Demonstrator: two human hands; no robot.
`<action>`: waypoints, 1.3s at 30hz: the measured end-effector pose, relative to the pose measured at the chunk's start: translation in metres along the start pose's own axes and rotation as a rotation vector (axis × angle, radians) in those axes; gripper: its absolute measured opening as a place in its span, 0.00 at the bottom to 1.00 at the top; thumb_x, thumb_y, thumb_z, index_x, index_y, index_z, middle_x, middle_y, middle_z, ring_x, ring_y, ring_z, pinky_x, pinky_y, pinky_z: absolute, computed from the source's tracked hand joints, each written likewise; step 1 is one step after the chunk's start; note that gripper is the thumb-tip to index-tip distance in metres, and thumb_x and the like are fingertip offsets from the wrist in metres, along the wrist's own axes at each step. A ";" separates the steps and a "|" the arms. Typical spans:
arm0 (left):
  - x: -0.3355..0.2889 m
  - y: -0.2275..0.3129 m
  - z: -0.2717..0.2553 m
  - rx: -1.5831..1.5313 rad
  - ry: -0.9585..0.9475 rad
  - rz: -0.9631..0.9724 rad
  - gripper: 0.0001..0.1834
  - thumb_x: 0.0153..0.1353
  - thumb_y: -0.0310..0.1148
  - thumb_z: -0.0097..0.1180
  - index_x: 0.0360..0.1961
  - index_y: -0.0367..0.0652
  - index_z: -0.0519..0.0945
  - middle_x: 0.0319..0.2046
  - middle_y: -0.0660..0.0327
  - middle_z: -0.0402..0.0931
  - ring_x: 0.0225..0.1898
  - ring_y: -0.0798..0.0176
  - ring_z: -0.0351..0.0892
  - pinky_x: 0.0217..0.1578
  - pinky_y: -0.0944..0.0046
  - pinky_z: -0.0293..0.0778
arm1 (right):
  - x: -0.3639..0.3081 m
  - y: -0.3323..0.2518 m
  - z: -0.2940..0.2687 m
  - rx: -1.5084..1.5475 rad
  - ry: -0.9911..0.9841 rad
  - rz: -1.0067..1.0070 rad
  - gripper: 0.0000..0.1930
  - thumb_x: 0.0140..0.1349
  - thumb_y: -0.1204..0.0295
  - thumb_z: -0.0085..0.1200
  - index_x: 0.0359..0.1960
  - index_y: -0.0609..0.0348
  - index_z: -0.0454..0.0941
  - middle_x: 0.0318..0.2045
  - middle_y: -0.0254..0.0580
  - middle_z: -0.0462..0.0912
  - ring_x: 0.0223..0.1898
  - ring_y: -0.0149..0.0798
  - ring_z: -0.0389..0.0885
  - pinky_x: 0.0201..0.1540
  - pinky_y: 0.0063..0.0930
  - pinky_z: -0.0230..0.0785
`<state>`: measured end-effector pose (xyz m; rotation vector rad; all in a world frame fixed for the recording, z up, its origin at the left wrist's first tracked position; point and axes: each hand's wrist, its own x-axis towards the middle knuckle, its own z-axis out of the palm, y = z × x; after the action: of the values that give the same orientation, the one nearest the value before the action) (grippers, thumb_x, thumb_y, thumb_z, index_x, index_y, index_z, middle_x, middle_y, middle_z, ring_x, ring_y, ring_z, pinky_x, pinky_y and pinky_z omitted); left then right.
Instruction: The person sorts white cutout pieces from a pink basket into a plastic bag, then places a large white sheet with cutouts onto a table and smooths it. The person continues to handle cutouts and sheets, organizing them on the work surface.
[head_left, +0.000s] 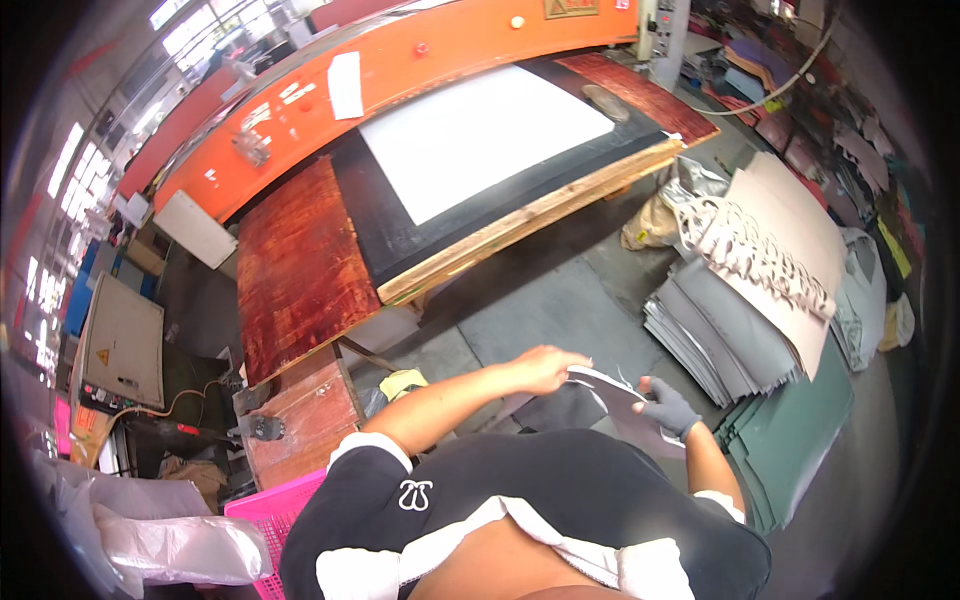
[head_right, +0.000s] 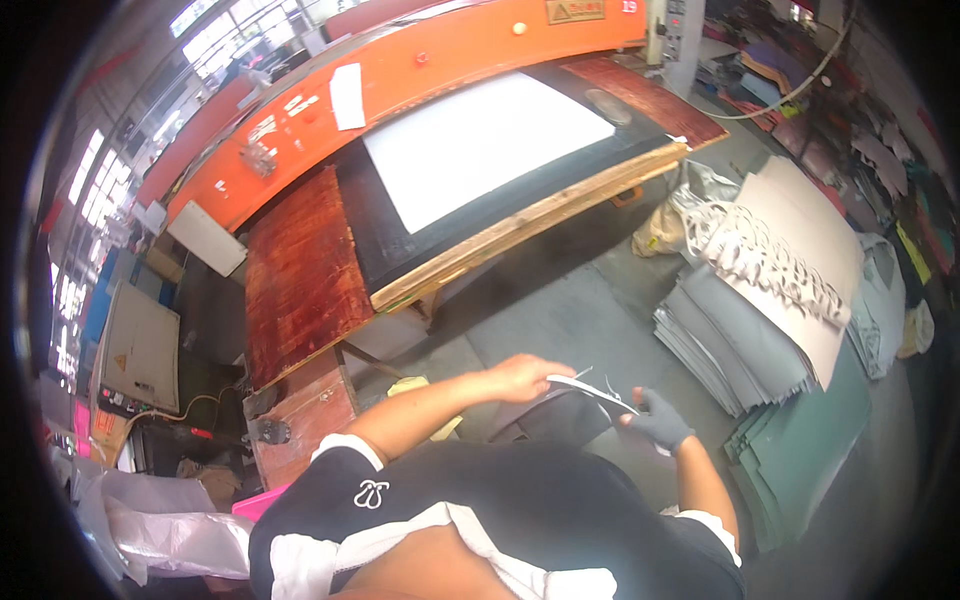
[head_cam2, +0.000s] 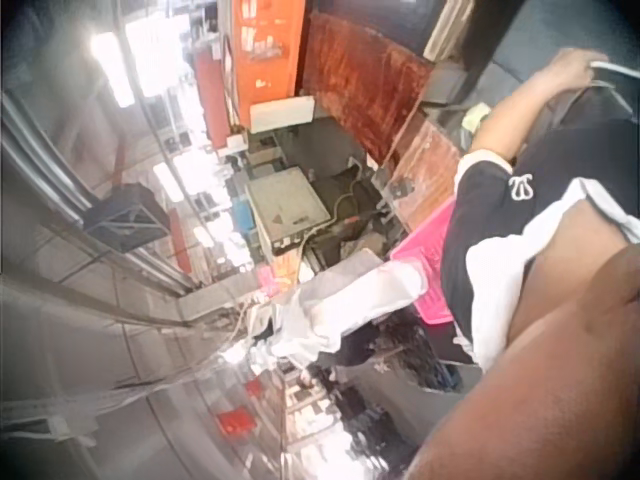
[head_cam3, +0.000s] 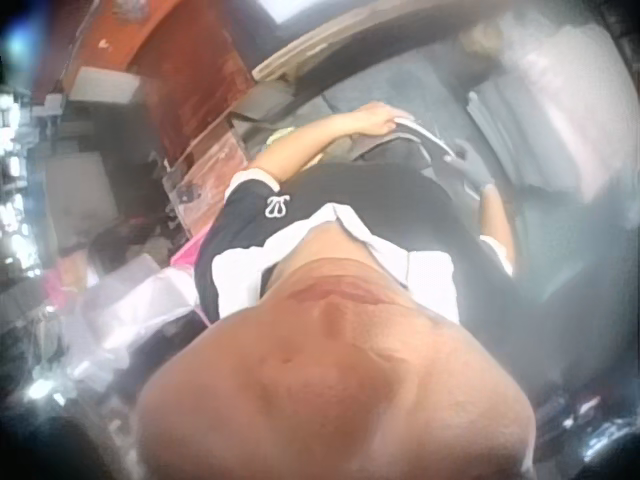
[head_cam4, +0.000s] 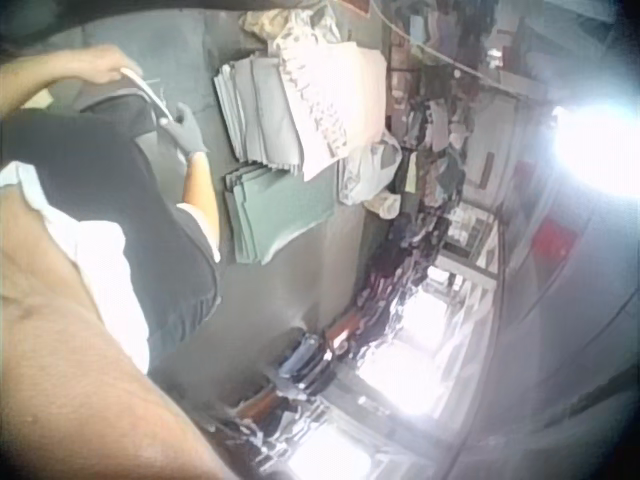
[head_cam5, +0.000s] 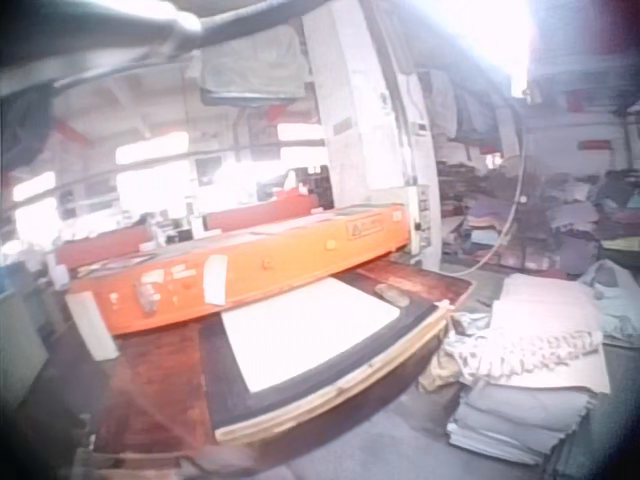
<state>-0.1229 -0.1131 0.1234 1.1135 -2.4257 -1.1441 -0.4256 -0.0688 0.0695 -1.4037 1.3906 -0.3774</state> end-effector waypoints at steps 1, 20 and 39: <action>0.013 0.009 -0.006 -0.008 0.012 0.043 0.24 0.49 0.23 0.45 0.50 0.50 0.71 0.40 0.50 0.75 0.40 0.46 0.73 0.41 0.54 0.69 | -0.009 0.001 0.003 -0.028 -0.026 -0.049 0.32 0.49 0.59 0.56 0.53 0.67 0.65 0.51 0.52 0.70 0.51 0.43 0.70 0.52 0.28 0.60; 0.114 0.034 -0.313 -0.081 1.048 0.672 0.26 0.44 0.16 0.45 0.49 0.35 0.67 0.48 0.52 0.68 0.53 0.58 0.66 0.55 0.64 0.59 | 0.156 -0.355 -0.193 -1.083 1.387 -1.039 0.29 0.40 0.65 0.60 0.47 0.59 0.68 0.46 0.50 0.69 0.46 0.51 0.67 0.48 0.40 0.59; 0.106 -0.425 -0.477 0.183 1.297 -1.027 0.25 0.51 0.38 0.54 0.50 0.44 0.65 0.44 0.49 0.72 0.46 0.46 0.72 0.43 0.51 0.68 | 0.483 -0.282 -0.137 -1.020 0.725 -0.622 0.28 0.48 0.57 0.55 0.46 0.66 0.68 0.47 0.62 0.69 0.47 0.55 0.69 0.50 0.39 0.63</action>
<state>0.2694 -0.6278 0.1159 2.2554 -0.9027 -0.0795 -0.2616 -0.6163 0.1392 -2.7576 1.7937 -0.6654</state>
